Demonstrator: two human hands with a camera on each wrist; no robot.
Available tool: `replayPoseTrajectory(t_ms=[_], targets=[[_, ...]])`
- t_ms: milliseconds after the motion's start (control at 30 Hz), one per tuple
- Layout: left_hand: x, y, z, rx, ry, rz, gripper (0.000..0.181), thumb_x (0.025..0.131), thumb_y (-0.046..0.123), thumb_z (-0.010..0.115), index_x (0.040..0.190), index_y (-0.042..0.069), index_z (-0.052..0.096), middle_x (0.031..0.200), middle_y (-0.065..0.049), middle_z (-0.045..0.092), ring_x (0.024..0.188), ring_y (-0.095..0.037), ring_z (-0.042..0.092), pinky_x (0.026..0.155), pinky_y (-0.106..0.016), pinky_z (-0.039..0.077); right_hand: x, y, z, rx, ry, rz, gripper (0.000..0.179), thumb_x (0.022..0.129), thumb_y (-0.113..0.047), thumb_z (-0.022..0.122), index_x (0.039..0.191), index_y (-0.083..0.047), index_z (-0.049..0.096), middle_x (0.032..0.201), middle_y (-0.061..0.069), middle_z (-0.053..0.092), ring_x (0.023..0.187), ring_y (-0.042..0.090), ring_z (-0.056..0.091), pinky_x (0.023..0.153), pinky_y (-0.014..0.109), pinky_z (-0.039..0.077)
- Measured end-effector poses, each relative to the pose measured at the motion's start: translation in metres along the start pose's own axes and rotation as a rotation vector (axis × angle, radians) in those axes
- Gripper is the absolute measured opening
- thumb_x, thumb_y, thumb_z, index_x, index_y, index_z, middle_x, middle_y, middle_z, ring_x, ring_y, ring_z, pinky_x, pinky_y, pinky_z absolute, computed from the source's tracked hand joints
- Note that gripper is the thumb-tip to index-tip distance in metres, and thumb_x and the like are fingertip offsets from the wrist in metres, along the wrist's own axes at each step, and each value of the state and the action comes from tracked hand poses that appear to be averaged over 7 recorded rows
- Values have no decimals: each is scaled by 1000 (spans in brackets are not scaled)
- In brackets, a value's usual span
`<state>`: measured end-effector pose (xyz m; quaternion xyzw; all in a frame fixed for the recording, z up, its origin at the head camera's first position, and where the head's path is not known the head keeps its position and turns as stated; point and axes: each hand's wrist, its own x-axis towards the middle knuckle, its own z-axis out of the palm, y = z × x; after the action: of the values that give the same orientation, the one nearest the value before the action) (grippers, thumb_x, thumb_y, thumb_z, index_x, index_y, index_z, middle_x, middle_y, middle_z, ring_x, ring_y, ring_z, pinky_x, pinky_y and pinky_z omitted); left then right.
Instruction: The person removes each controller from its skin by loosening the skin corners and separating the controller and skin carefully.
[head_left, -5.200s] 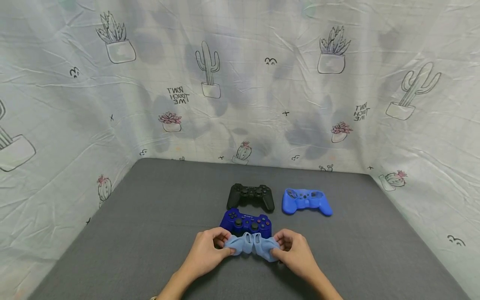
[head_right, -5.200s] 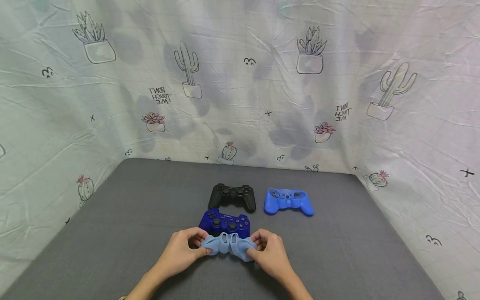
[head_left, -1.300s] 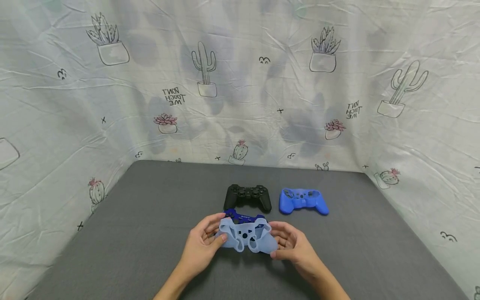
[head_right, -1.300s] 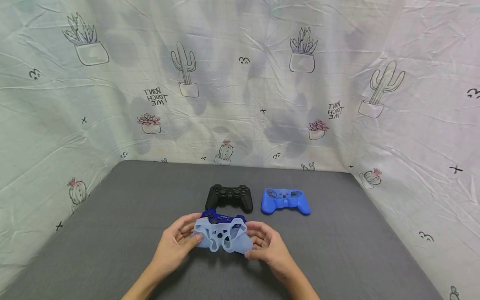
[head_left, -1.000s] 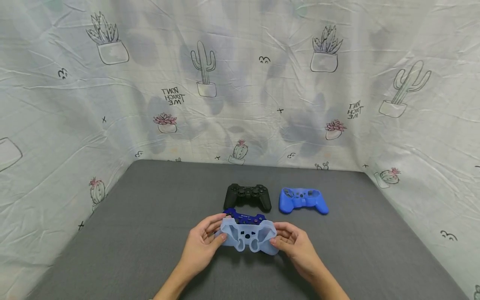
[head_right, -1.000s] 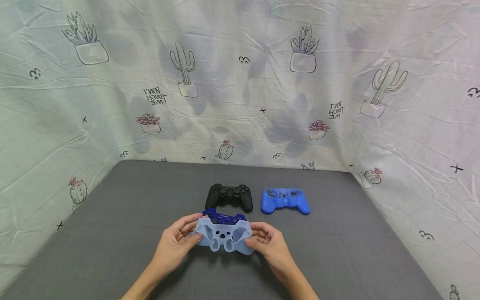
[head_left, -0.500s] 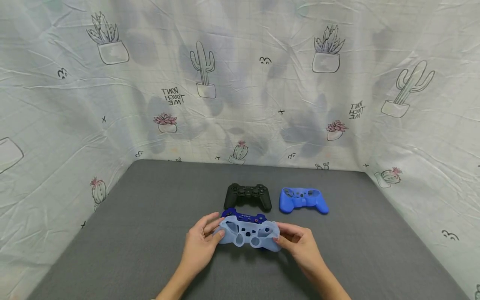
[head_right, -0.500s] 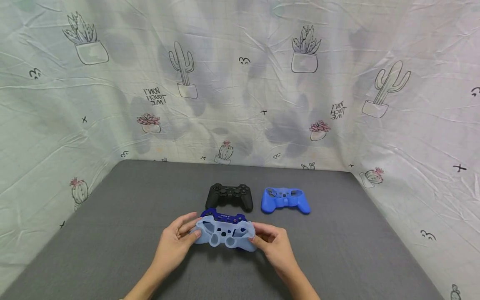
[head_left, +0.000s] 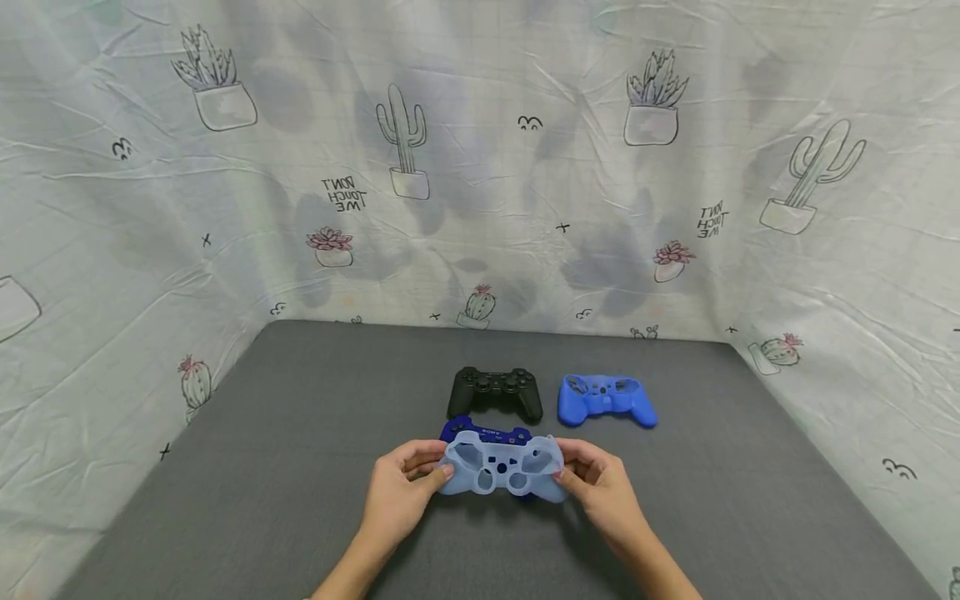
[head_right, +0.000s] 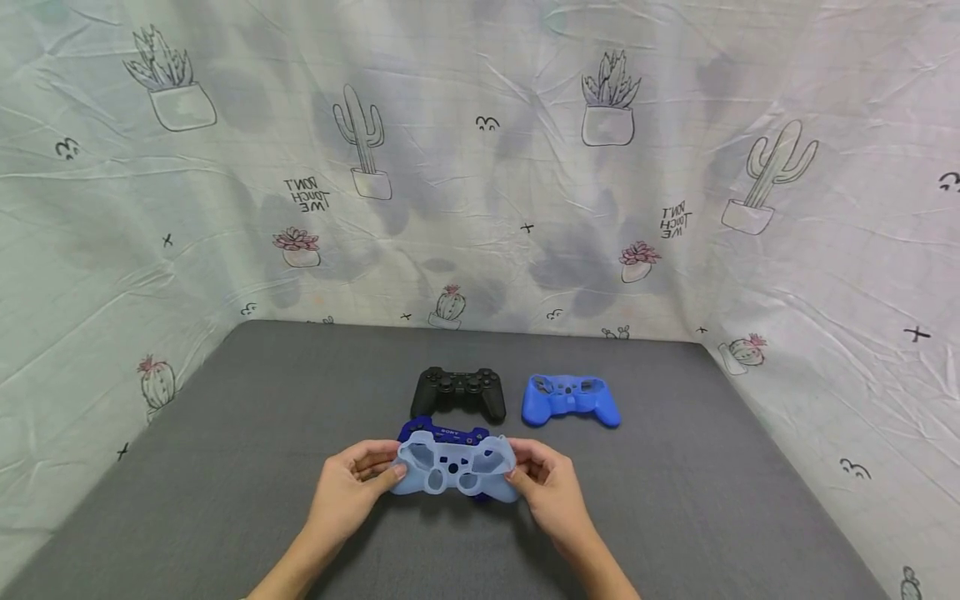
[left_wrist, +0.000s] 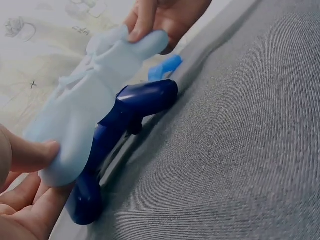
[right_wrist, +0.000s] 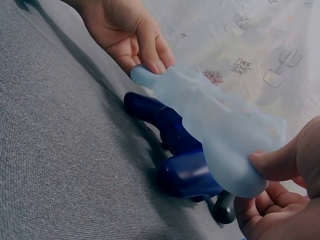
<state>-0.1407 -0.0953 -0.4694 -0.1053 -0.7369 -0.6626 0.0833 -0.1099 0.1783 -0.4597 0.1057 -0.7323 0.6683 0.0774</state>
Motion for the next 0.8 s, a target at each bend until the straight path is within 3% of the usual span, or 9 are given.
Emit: replayPoseTrajectory(t_ms=[267, 600, 800], targets=[[-2, 1, 2, -101, -68, 4, 34, 84, -11, 71, 110, 9, 73, 107, -5, 70, 90, -23, 60, 72, -26, 52, 0, 3, 2, 26, -26, 34, 35, 88, 14, 61, 123, 12, 58, 106, 24, 63, 83, 18, 60, 71, 25, 52], [-2, 1, 0, -110, -83, 24, 36, 86, -7, 71, 120, 3, 67, 105, -9, 70, 96, -23, 63, 78, -27, 51, 4, 1, 3, 146, 152, 197, 26, 86, -2, 75, 106, 9, 64, 94, 18, 68, 83, 20, 65, 75, 29, 54], [-4, 2, 1, -108, -91, 15, 32, 85, -7, 72, 116, 4, 69, 101, -8, 69, 92, -24, 62, 79, -29, 51, 3, 2, 3, 163, 191, 181, 23, 89, -7, 73, 103, 9, 66, 94, 18, 68, 82, 21, 62, 73, 30, 53]])
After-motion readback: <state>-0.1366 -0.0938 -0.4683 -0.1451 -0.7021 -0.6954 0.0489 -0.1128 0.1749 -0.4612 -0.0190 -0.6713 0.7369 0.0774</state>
